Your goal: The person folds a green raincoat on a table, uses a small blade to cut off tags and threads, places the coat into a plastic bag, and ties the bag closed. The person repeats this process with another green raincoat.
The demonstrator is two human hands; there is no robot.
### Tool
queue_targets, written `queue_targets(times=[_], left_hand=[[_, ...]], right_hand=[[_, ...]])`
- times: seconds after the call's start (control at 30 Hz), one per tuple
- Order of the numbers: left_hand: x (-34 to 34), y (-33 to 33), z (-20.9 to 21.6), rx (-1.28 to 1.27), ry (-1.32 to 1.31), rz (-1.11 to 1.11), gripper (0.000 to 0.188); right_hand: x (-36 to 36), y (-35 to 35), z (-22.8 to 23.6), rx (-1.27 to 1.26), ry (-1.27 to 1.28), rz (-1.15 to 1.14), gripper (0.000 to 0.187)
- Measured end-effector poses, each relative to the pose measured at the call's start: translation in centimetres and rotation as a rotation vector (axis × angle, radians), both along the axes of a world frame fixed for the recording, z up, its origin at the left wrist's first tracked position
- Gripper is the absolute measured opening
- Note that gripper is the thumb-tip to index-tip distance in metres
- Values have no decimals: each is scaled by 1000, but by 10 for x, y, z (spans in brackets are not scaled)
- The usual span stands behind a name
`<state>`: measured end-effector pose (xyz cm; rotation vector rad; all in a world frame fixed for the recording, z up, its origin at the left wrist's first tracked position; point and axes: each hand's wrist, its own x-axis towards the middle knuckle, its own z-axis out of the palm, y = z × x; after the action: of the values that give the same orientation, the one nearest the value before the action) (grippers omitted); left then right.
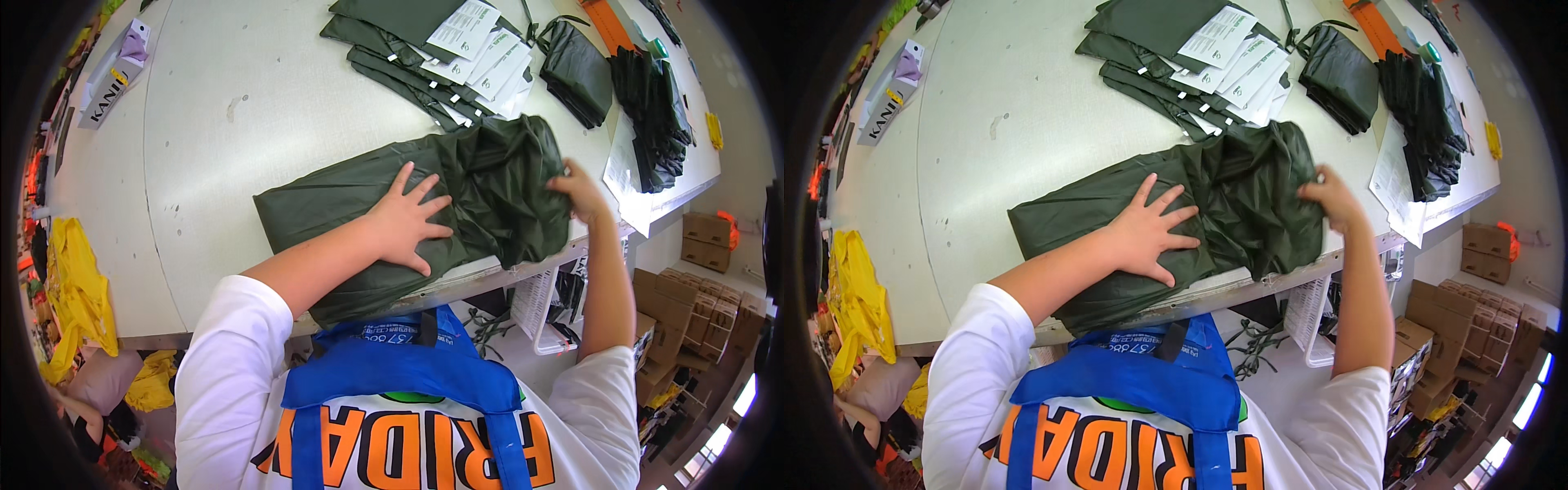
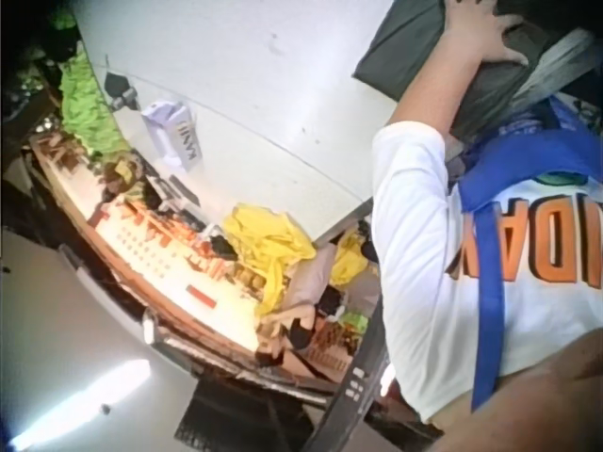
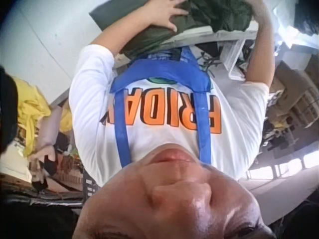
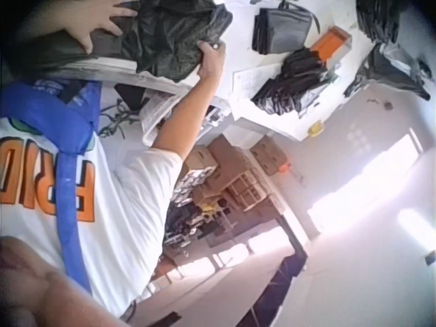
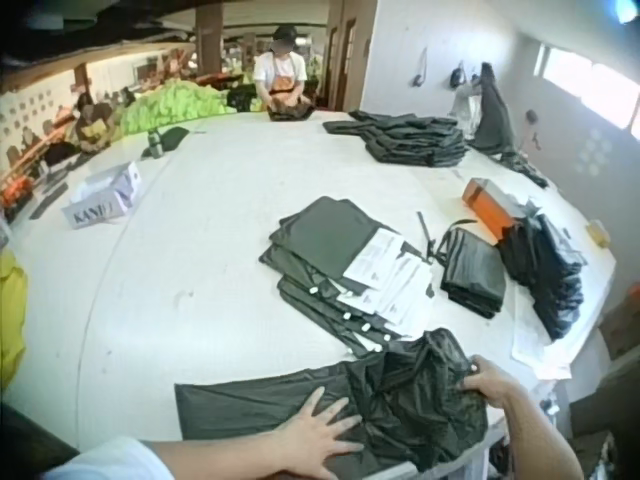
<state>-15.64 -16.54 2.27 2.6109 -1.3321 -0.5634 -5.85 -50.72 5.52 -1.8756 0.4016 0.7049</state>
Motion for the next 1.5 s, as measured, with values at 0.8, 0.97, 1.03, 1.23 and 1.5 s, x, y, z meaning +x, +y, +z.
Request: queue_targets(times=[0.8,0.97,1.03,1.23,1.5], left_hand=[[-75,111,29,-544,283,770,33],[-100,88,53,-672,349,1059,34],[-107,77,45,-564,18,959,22],[-124,81,36,-582,-117,792,22],[-79,55,74,-425,-3,860,21]], right_hand=[[-181,197,45,-364,-728,907,73],[-203,216,16,-317,-611,1017,56],[-202,214,19,-157,-685,1011,53],[-180,190,67,-430,-997,650,54],[-143,116,-7,97,-411,524,39]])
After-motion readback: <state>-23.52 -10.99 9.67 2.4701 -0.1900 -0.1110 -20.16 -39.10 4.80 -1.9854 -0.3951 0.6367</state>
